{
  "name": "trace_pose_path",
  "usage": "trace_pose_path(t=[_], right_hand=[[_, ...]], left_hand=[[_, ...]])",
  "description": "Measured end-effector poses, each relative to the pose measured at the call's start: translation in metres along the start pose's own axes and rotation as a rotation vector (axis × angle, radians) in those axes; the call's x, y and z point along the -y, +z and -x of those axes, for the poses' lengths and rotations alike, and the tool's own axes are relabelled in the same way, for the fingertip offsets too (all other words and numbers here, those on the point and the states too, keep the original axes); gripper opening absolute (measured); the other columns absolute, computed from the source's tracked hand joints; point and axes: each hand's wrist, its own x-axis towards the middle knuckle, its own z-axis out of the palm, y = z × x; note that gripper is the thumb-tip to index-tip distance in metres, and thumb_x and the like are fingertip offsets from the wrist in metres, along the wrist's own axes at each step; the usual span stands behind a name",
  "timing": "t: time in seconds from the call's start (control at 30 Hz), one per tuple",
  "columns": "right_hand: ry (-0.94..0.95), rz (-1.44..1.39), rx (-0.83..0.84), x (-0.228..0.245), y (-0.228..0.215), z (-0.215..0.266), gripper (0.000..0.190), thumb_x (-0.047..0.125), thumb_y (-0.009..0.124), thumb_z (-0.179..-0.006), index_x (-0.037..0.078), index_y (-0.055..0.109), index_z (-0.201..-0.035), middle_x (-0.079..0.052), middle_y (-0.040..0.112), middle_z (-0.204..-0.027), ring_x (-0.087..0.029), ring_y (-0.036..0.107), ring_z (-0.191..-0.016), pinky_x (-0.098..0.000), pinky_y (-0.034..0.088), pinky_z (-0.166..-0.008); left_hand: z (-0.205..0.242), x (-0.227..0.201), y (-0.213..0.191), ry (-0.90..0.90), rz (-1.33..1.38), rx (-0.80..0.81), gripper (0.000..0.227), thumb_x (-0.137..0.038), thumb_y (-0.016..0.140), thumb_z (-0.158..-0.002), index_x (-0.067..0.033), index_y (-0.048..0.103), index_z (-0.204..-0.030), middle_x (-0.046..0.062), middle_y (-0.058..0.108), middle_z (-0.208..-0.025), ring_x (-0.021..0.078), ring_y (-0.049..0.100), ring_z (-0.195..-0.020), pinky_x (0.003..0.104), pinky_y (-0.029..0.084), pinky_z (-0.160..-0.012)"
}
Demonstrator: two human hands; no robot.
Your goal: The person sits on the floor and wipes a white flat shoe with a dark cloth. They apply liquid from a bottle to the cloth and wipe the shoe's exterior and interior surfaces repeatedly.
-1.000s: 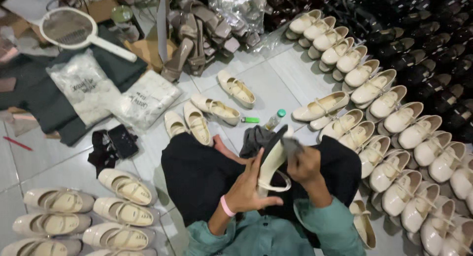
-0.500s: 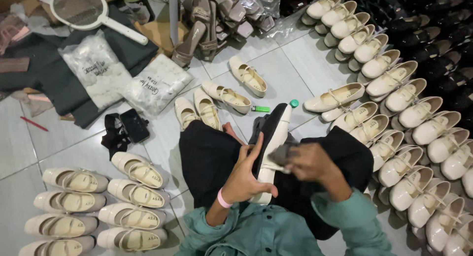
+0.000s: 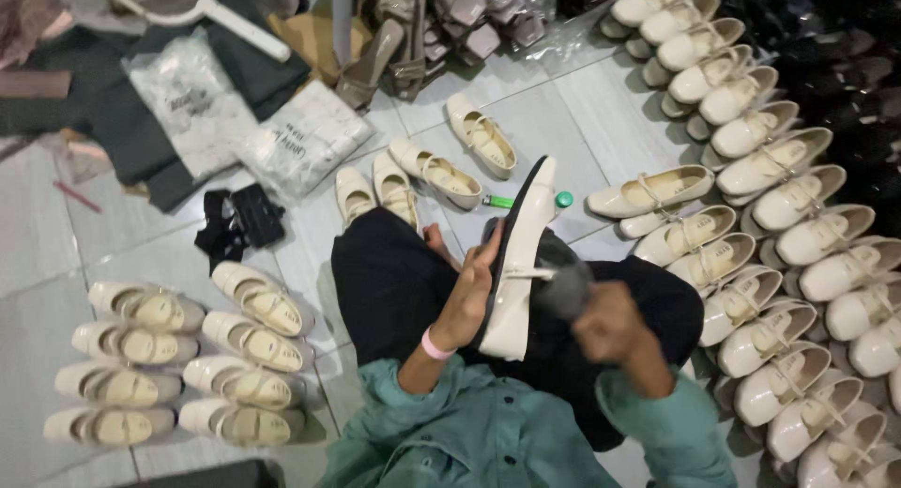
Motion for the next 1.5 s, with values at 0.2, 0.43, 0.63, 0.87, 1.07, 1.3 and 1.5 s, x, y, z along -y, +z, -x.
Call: trace_pose_path(t=[0.2,0.43,0.63,0.87,1.07,1.3,1.5], right_hand=[[0.218,0.203,0.233,0.017,0.009,-0.030,0.029,0.026,0.078,-0.081,0.007,0.061,-0.067,-0.013,0.058,-0.066,-0.034,0.058,-0.055,-0.0457,0.046,-0.050],[-0.062,-0.153,0.336,0.026,0.013,-0.040,0.017,0.028,0.076,-0.077,0.014,0.068,-0.078,-0.011,0.067,-0.079,-0.029,0.063,-0.060,-0.0407,0.050,-0.053],[0.150,0.059,0.298,0.011,0.009,-0.013,0.022,0.027,0.081,-0.074,0.012,0.066,-0.072,-0.007,0.058,-0.071,-0.028,0.056,-0.056,-0.0421,0.045,-0.049],[0.074,0.054,0.363,0.019,0.003,-0.019,0.019,0.024,0.079,-0.072,0.015,0.064,-0.064,-0.004,0.053,-0.063,-0.026,0.053,-0.049,-0.0411,0.043,-0.044],[-0.055,-0.058,0.177,0.028,-0.004,-0.032,0.025,0.030,0.071,-0.089,0.009,0.064,-0.077,-0.010,0.058,-0.078,-0.028,0.059,-0.062,-0.0408,0.051,-0.057],[0.071,-0.010,0.335,0.021,-0.005,-0.029,0.031,0.033,0.078,-0.081,0.007,0.066,-0.068,-0.011,0.062,-0.071,-0.029,0.063,-0.057,-0.0437,0.049,-0.050],[-0.161,-0.055,0.320,0.014,-0.004,-0.038,0.011,0.022,0.077,-0.068,0.022,0.066,-0.070,0.002,0.068,-0.077,-0.022,0.068,-0.065,-0.0377,0.051,-0.050]], left_hand=[[-0.011,-0.001,0.001,-0.012,0.006,0.058,0.061,-0.035,0.025,-0.114,0.0011,0.023,-0.164,0.015,0.053,-0.139,0.0241,0.046,-0.122,0.029,0.033,-0.113],[-0.020,0.010,-0.003,-0.231,0.190,-0.018,0.064,-0.021,0.050,-0.108,0.0000,0.031,-0.166,0.018,0.055,-0.127,0.0231,0.051,-0.118,0.027,0.033,-0.110],[-0.015,0.021,0.005,-0.190,0.495,0.038,0.059,-0.021,0.049,-0.109,0.0026,0.031,-0.160,0.008,0.042,-0.161,0.0132,0.036,-0.149,0.026,0.023,-0.123],[-0.013,0.026,0.004,-0.416,0.787,0.051,0.061,-0.021,0.049,-0.110,0.0001,0.033,-0.164,0.017,0.049,-0.149,0.0211,0.046,-0.131,0.031,0.034,-0.111],[-0.013,0.009,0.000,-0.320,0.603,0.010,0.059,-0.020,0.048,-0.107,0.0033,0.035,-0.160,0.011,0.045,-0.158,0.0169,0.041,-0.143,0.028,0.029,-0.119],[-0.009,0.007,0.006,-0.208,0.438,0.069,0.060,-0.019,0.050,-0.107,0.0040,0.032,-0.160,0.011,0.038,-0.164,0.0158,0.032,-0.152,0.027,0.022,-0.123],[-0.007,0.017,0.008,-0.278,0.468,0.063,0.059,-0.020,0.054,-0.107,0.0055,0.037,-0.157,0.013,0.047,-0.157,0.0173,0.041,-0.145,0.028,0.028,-0.120]])
